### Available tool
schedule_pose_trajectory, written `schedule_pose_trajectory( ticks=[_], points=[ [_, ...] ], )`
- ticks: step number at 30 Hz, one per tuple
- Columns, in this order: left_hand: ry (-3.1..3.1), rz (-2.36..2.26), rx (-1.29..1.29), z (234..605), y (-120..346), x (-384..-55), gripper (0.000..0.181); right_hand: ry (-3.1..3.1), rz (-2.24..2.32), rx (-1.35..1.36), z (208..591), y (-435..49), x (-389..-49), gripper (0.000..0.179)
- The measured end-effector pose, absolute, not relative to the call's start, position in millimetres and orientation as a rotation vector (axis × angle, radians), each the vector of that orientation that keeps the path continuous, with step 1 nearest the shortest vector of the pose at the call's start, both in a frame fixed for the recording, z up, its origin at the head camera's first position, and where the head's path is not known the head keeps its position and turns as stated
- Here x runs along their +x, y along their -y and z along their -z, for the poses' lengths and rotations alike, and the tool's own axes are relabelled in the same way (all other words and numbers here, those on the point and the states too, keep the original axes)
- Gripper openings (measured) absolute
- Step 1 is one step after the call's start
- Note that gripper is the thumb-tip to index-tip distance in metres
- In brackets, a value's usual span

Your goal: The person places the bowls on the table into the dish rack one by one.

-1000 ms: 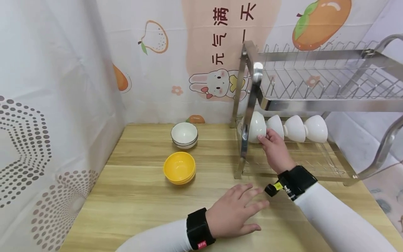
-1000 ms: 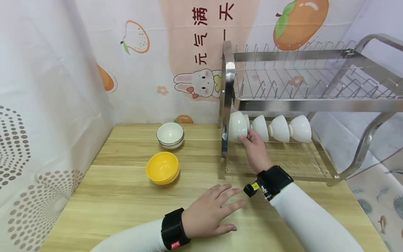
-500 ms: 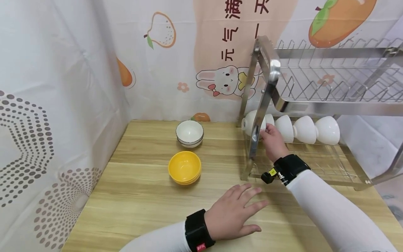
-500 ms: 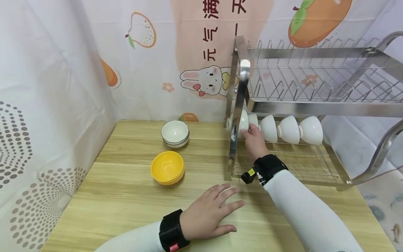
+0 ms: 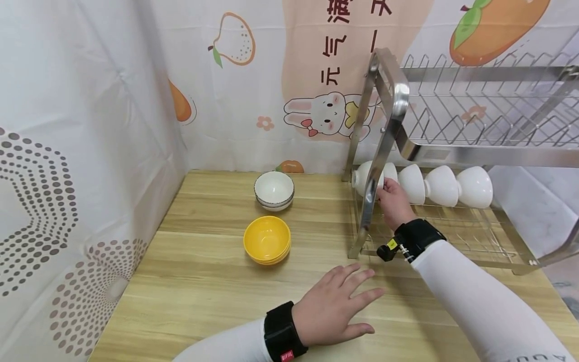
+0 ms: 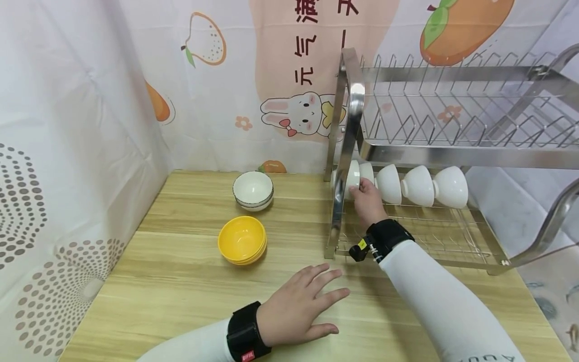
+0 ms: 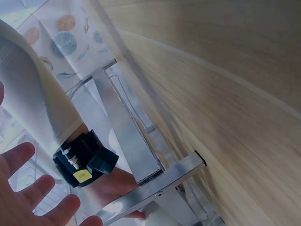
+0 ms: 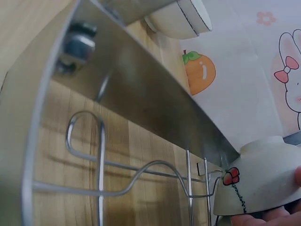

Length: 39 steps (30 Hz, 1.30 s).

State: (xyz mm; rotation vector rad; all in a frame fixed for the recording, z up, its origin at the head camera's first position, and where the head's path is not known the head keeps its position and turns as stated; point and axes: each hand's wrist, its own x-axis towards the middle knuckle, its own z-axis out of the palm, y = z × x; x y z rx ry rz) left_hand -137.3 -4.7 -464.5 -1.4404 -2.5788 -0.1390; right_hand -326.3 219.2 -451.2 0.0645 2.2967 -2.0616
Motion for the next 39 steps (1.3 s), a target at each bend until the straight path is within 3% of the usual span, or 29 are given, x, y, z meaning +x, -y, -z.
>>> schedule_pose_trajectory(
  ticks=[8, 25, 31, 39],
  points=[
    [2.563, 0.166, -1.443, 467, 3, -134, 0.065, -2.415, 1.887, 0.083, 444, -217, -328, 0.040],
    [2.614, 0.185, -1.460, 470, 0, -128, 0.065, -2.772, 1.421, 0.096, 432, -218, -323, 0.034],
    [2.607, 0.172, -1.440, 471, -1, -126, 0.066, -2.708, 1.447, 0.082, 428, -219, -316, 0.036],
    [2.599, 0.161, -1.420, 470, -1, -124, 0.065, -2.491, 1.749, 0.092, 427, -212, -303, 0.059]
  ],
)
